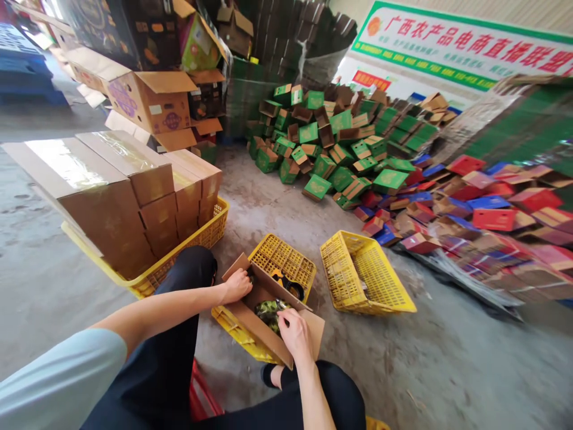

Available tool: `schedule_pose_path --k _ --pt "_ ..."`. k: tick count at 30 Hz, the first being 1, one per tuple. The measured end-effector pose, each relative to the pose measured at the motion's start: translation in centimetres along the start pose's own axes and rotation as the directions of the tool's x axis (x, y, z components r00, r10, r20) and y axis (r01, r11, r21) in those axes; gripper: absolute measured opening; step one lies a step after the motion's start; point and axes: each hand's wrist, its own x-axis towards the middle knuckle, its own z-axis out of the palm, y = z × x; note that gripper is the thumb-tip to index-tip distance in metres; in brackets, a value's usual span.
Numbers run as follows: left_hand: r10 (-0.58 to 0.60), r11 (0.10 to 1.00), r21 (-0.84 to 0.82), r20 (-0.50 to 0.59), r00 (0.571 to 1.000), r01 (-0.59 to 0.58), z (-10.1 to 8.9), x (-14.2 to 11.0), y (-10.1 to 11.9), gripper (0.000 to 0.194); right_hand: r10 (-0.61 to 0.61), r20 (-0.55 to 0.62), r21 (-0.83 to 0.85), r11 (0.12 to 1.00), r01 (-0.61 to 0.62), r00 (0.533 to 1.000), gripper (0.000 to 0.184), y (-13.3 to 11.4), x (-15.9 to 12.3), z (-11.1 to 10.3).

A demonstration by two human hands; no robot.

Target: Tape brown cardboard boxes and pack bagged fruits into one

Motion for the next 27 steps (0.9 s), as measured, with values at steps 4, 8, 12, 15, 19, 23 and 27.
schedule_pose_path --k 4,8,12,15,19,23,27 --pt "0.008 0.999 0.046 0.005 1.000 -0.008 -0.9 0.4 0.7 0.014 -0.011 -0.080 0.038 0.999 0.015 0.997 0.032 -0.2 -0.1 -0.4" --pt "0.038 0.996 0.076 -0.037 0.999 -0.035 -1.5 -0.9 1.1 0.034 0.038 -0.139 0.169 0.985 -0.014 0.990 0.029 -0.4 -0.4 -0.7" --pt "0.057 0.995 -0.072 -0.128 0.990 -0.066 -1.3 -2.0 1.8 0.043 0.093 -0.157 0.277 0.960 -0.047 0.983 0.023 -0.5 -0.3 -0.9" --pt "0.021 0.920 -0.386 -0.121 0.992 -0.066 -0.5 -2.0 3.0 0.049 0.113 -0.168 0.315 0.948 -0.056 0.979 0.022 -0.7 0.0 -1.2" --pt "-0.039 0.687 -0.727 -0.044 0.998 -0.005 1.0 -0.9 4.9 0.075 0.152 -0.188 0.379 0.923 -0.072 0.970 0.022 -1.0 0.2 -1.7" --pt "-0.114 0.567 -0.823 -0.035 0.993 0.037 2.1 -0.2 5.8 0.067 0.174 -0.155 0.420 0.902 -0.095 0.972 0.023 -1.1 -0.1 -2.1" --pt "-0.094 0.471 -0.881 -0.016 0.995 0.031 1.7 -0.3 5.4 0.054 0.233 -0.067 0.581 0.800 -0.152 0.970 0.024 -0.7 -0.1 -2.0"
